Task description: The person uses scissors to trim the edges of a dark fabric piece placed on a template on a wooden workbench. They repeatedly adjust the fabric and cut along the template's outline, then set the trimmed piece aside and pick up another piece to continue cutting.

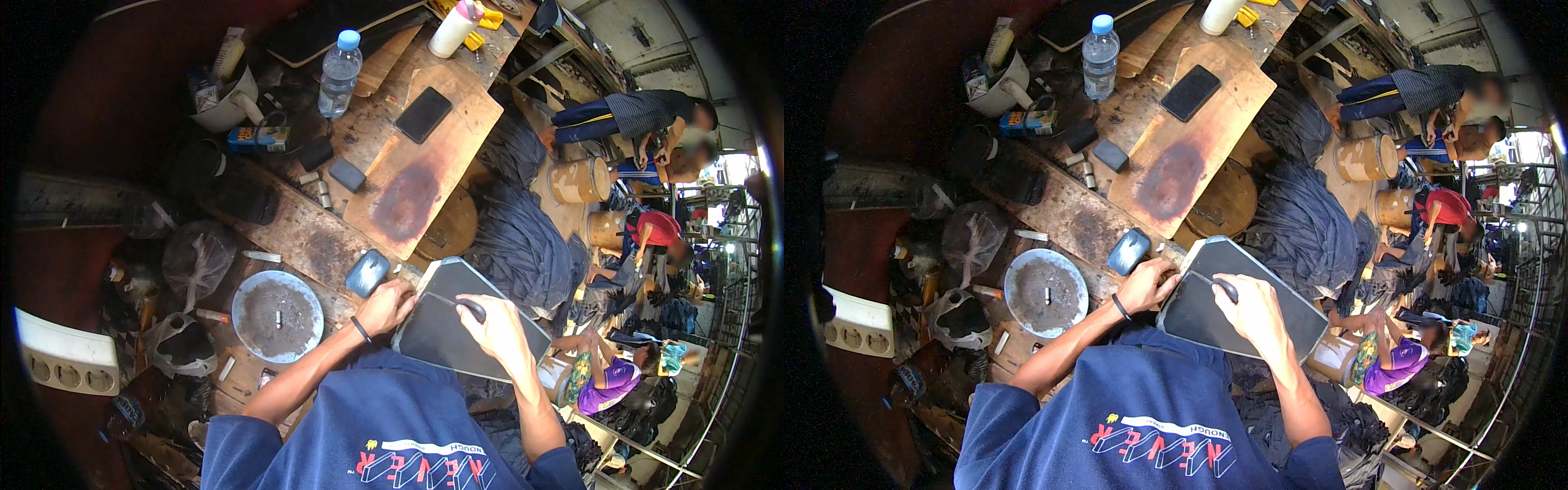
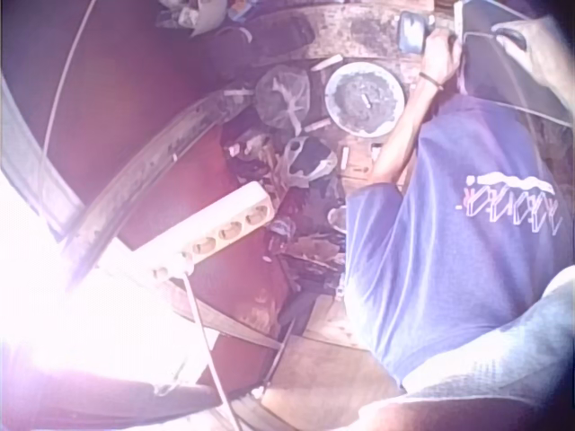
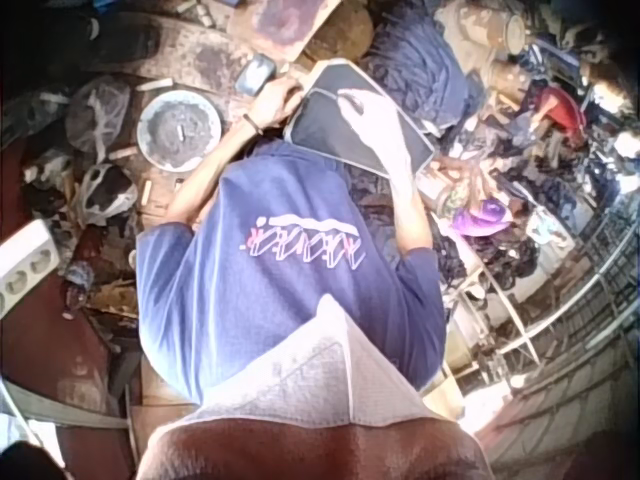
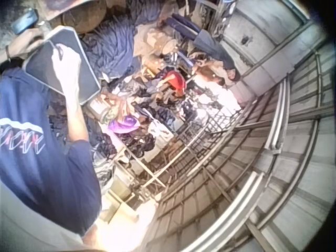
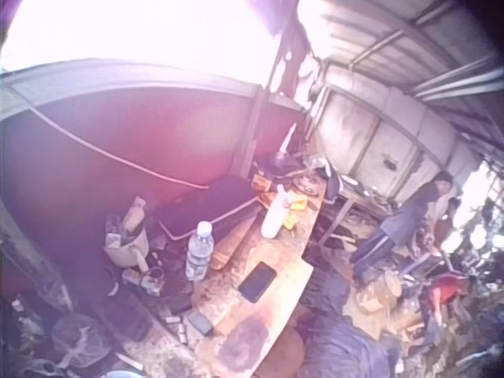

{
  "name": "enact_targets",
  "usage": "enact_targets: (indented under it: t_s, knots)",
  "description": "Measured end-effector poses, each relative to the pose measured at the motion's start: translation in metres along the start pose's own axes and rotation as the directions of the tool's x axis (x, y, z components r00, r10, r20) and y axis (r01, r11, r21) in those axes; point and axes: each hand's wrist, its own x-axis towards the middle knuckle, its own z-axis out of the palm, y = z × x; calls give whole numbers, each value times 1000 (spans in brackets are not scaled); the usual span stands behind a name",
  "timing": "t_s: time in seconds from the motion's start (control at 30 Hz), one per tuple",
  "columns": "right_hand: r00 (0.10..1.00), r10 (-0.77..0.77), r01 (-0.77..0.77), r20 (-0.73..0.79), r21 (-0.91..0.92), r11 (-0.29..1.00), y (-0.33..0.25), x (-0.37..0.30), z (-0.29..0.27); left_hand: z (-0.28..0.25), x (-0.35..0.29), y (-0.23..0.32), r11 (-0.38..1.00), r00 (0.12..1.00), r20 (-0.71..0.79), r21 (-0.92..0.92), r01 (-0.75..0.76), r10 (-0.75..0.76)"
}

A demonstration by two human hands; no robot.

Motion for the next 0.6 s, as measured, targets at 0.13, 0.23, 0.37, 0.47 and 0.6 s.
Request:
enact_targets:
  t_s: [0.13, 0.23, 0.37, 0.47, 0.6]
  knots:
    - [982, 187, -188, 17, 100, 977, -4, 1, 7, 1, 1, -3, 1000, 1000, -6, 8, -26, 26]
    - [947, 311, -322, 83, 214, 922, -7, 0, 9, 3, 1, -4, 1000, 1000, -14, 8, -21, 21]
    - [968, 209, -226, 137, 126, 966, -7, 5, 2, 3, 2, -2, 1000, 1000, -8, 8, 6, -5]
    - [985, 20, -19, 169, -6, 1000, -4, 12, -3, 0, 3, 1, 1000, 1000, 2, 12, 11, -11]
    - [913, -340, 379, 225, -166, 910, -1, 21, -8, -4, 1, 4, 1000, 1000, 18, -4, 7, -6]
